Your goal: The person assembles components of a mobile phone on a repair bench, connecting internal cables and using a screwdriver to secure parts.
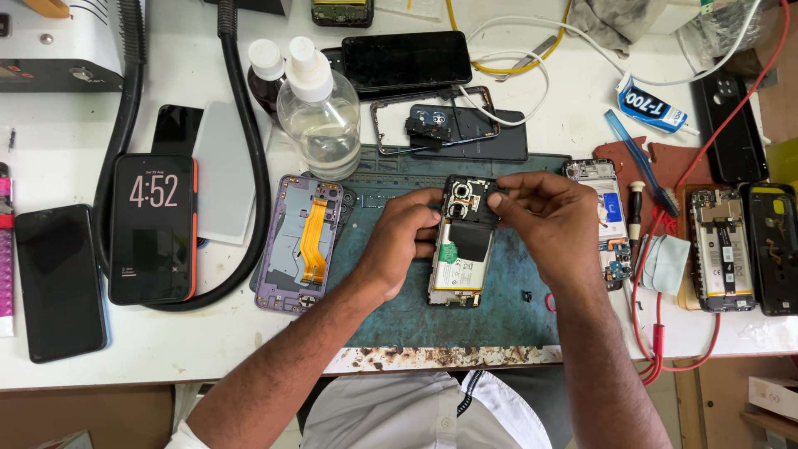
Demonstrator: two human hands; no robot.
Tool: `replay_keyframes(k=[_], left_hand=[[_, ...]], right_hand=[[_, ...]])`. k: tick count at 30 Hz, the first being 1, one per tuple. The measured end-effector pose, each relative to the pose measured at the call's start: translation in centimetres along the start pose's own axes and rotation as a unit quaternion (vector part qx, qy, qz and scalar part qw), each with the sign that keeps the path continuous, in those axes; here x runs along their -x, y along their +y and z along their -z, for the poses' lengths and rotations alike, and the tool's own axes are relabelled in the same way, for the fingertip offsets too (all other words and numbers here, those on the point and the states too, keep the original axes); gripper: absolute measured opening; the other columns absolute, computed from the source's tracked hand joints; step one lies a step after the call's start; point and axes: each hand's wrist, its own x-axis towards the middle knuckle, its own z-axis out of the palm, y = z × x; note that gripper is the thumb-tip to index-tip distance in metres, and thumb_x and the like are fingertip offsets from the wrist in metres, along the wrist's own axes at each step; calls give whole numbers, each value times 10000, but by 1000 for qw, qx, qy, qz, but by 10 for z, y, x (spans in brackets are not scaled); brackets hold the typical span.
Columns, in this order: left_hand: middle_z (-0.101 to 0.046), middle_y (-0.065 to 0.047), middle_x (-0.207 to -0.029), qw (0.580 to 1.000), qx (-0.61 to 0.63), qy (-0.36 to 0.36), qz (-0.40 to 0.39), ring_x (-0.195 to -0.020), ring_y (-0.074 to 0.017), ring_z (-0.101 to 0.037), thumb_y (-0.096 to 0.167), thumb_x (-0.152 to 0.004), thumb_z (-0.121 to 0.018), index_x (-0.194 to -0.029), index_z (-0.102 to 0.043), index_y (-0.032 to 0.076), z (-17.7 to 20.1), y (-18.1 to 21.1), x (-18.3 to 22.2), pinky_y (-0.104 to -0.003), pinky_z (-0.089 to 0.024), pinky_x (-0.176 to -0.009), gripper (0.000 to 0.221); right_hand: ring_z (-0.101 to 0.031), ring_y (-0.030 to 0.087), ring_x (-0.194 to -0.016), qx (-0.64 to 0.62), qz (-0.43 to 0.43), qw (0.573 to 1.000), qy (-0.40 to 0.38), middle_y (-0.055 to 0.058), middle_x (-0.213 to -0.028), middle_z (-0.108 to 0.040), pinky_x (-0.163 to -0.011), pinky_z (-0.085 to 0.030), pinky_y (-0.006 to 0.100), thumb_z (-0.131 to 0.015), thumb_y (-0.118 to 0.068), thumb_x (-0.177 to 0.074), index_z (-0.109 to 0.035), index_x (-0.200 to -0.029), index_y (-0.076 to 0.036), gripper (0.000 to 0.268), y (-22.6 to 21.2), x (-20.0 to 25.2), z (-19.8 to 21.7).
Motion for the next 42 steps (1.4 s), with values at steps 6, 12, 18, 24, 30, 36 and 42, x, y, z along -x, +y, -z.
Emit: replay_keyframes(k=[6, 12, 18, 24, 30, 36, 42], left_hand=[[-729, -102, -968, 1000, 1, 2, 2, -808, -172, -711, 203, -940, -478, -1267, -632, -39, -1, 0, -1, -330, -602, -719, 435], [-680, -13, -817, 993, -74, -6, -87, -647, -41, -569, 147, -1026, -562, -1168, -716, -32, -8, -4, 3, -215, -461, -552, 276], [-620, 54, -675, 972, -183, 7, -150, -555, 4, -469, 166, -1059, -578, -1094, -733, -18, -10, 0, 7, -210, -342, -468, 243], [-583, 43, -664, 966, -204, -5, -157, -545, -9, -455, 197, -1092, -579, -1024, -728, -29, -5, 1, 10, -213, -331, -465, 279], [-675, 60, -838, 982, -120, -57, -136, -709, 11, -536, 232, -1081, -540, -1265, -692, -4, -10, 11, 17, -183, -453, -602, 335], [-713, 0, -820, 980, -145, -86, -110, -682, 7, -556, 253, -1031, -644, -1322, -671, 14, -14, 24, 26, -174, -447, -589, 378], [-764, -29, -851, 968, -209, -24, -138, -730, -20, -665, 145, -931, -775, -1076, -733, -11, -22, 26, 23, -181, -527, -576, 217]], right_hand=[[-672, 68, -716, 27, -3, 1000, 7, 53, -855, -725, -619, -575, 206, -797, 34, -866, -746, -1076, 38, 216, -8, 0, 0], [-625, 41, -674, 77, 35, 996, 20, 31, -833, -672, -572, -533, 181, -835, 26, -838, -771, -1048, 18, 220, -19, 5, -1], [-579, 23, -622, 124, 12, 991, 40, 35, -775, -685, -531, -446, 168, -862, -5, -852, -768, -958, 13, 143, -22, 7, -5], [-587, 63, -705, 155, 34, 986, 44, 64, -987, -710, -587, -479, 201, -872, -5, -804, -706, -1146, 33, 382, -32, 7, -4], [-738, 94, -860, -76, -77, 992, -71, 113, -1017, -783, -768, -617, 221, -789, 82, -787, -699, -1191, 63, 414, -29, 12, 4], [-723, 112, -799, -30, -94, 994, -47, 124, -949, -793, -694, -595, 238, -804, 94, -792, -725, -1147, 71, 365, -32, 17, 5], [-726, 99, -814, -58, -80, 993, -60, 100, -978, -793, -703, -608, 243, -759, 13, -863, -727, -1188, 62, 330, -15, 22, 6]])
